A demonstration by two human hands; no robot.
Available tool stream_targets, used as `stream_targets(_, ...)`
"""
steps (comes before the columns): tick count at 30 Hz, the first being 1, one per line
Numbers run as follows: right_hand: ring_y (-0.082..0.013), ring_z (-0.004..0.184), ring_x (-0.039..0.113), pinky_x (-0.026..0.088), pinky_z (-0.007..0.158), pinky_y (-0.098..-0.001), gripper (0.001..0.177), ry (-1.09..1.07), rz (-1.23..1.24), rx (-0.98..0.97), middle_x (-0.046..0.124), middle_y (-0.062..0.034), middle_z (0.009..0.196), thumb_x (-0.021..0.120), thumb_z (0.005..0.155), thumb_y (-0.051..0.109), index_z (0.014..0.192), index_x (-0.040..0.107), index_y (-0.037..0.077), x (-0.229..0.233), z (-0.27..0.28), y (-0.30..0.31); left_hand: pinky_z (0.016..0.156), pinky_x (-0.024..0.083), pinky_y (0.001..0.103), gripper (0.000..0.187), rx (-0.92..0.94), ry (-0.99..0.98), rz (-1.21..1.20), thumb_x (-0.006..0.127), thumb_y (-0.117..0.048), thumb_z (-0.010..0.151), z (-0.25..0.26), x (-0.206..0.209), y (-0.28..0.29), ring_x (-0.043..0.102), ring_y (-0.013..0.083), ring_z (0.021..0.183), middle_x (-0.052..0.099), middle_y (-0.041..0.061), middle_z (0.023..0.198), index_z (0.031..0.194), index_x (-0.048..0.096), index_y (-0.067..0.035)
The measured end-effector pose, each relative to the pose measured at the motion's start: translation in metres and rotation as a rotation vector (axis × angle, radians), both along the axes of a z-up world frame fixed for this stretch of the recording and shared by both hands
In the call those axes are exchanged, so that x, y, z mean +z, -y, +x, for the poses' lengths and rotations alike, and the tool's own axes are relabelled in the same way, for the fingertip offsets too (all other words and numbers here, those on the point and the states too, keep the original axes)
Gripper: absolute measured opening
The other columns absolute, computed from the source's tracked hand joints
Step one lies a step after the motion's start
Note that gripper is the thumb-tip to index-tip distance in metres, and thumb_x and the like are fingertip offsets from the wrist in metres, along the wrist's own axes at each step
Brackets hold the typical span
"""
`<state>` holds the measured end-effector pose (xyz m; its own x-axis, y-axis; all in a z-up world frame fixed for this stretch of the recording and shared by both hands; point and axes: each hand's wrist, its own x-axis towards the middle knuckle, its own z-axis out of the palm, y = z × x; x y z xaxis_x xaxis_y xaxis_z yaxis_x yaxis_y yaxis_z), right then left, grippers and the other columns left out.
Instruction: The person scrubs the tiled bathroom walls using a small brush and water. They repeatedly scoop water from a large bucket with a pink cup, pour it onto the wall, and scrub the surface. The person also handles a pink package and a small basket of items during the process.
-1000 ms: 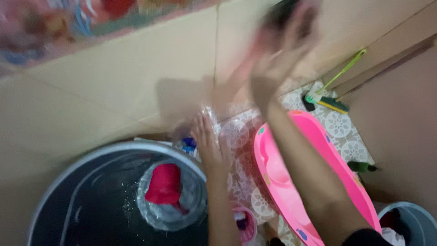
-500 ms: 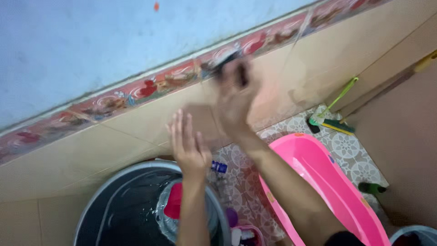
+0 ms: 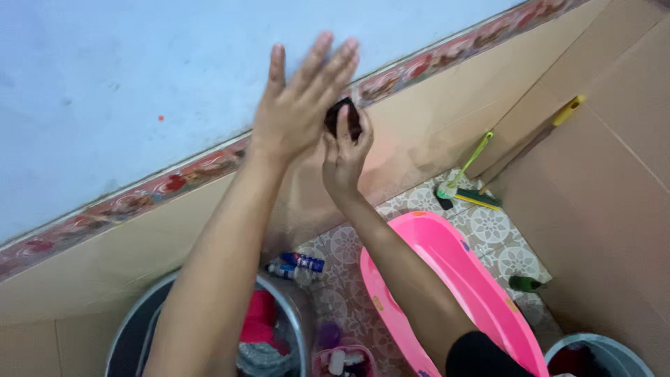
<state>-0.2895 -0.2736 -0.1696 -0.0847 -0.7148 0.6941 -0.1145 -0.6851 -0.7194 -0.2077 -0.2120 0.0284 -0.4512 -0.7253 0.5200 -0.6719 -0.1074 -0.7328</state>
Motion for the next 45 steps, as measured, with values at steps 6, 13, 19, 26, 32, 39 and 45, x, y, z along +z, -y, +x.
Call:
stream_targets(6, -0.0371, 0.155, 0.034, 0.028, 0.130, -0.0450, 0.060, 0.171, 0.083, -0.250, 0.028, -0.0219, 0.166, 0.054, 0.113, 0.017, 0.166, 0.028, 0.011, -0.012, -0.069, 0.094, 0.128, -0.002, 0.067, 0.057, 0.063, 0.162, -0.111, 0.030, -0.054, 0.122, 0.001, 0.001, 0.017, 0.016, 0.0226, 0.164, 0.016, -0.006, 0.177, 0.172, 0.026, -0.028)
stream_targets(13, -0.0340, 0.145, 0.040, 0.036, 0.121, -0.0449, 0.062, 0.007, 0.146, -0.119, 0.032, -0.0177, 0.163, 0.053, 0.107, 0.020, 0.163, 0.029, 0.008, 0.007, -0.049, 0.044, 0.127, -0.001, 0.068, 0.059, 0.099, 0.210, -0.134, 0.023, -0.059, 0.117, 0.009, -0.006, 0.023, 0.016, 0.0237, 0.164, 0.014, -0.008, 0.178, 0.170, 0.025, -0.031)
stream_targets(19, -0.0347, 0.155, 0.030, 0.029, 0.130, -0.0448, 0.055, -0.005, 0.054, -0.080, 0.026, -0.0178, 0.168, 0.050, 0.114, 0.024, 0.164, 0.033, 0.009, 0.002, -0.066, 0.080, 0.129, 0.001, 0.067, 0.053, 0.147, 0.231, -0.159, 0.032, -0.050, 0.119, 0.007, -0.010, 0.020, 0.016, 0.0218, 0.165, 0.016, -0.011, 0.176, 0.170, 0.026, -0.035)
stream_targets(26, -0.0366, 0.151, 0.039, 0.037, 0.127, -0.0459, 0.064, 0.247, 0.179, -0.219, 0.034, -0.0204, 0.163, 0.055, 0.113, 0.029, 0.167, 0.024, 0.015, 0.021, -0.125, 0.148, 0.130, 0.001, 0.068, 0.051, 0.128, 0.236, -0.170, 0.034, -0.046, 0.118, 0.007, -0.009, 0.017, 0.018, 0.0225, 0.166, 0.019, -0.010, 0.176, 0.167, 0.028, -0.035)
stream_targets(32, -0.0271, 0.142, 0.043, 0.038, 0.123, -0.0409, 0.048, -0.052, -0.100, -0.191, 0.044, -0.0100, 0.151, 0.055, 0.114, 0.025, 0.158, 0.037, 0.028, -0.027, -0.023, -0.007, 0.129, 0.002, 0.070, 0.050, 0.148, 0.274, -0.152, 0.031, -0.046, 0.119, 0.007, -0.007, 0.012, 0.019, 0.0231, 0.162, 0.021, -0.009, 0.175, 0.167, 0.029, -0.032)
stream_targets(39, -0.0246, 0.126, 0.047, 0.046, 0.102, -0.0369, 0.061, 0.505, 0.479, -0.114, 0.042, -0.0114, 0.147, 0.059, 0.109, 0.021, 0.162, 0.029, 0.019, -0.142, -0.019, 0.036, 0.129, 0.001, 0.071, 0.054, 0.114, 0.270, -0.152, 0.035, -0.044, 0.116, 0.010, -0.005, 0.012, 0.019, 0.0236, 0.160, 0.021, -0.007, 0.175, 0.167, 0.028, -0.031)
stream_targets(45, -0.0339, 0.136, 0.035, 0.024, 0.110, -0.0465, 0.074, 0.833, 0.450, 0.078, 0.037, -0.0181, 0.157, 0.062, 0.102, 0.013, 0.167, 0.028, 0.019, -0.181, 0.027, -0.010, 0.130, 0.003, 0.071, 0.054, 0.094, 0.265, -0.160, 0.036, -0.041, 0.115, 0.016, -0.015, 0.013, 0.019, 0.0245, 0.161, 0.022, -0.005, 0.174, 0.168, 0.029, -0.030)
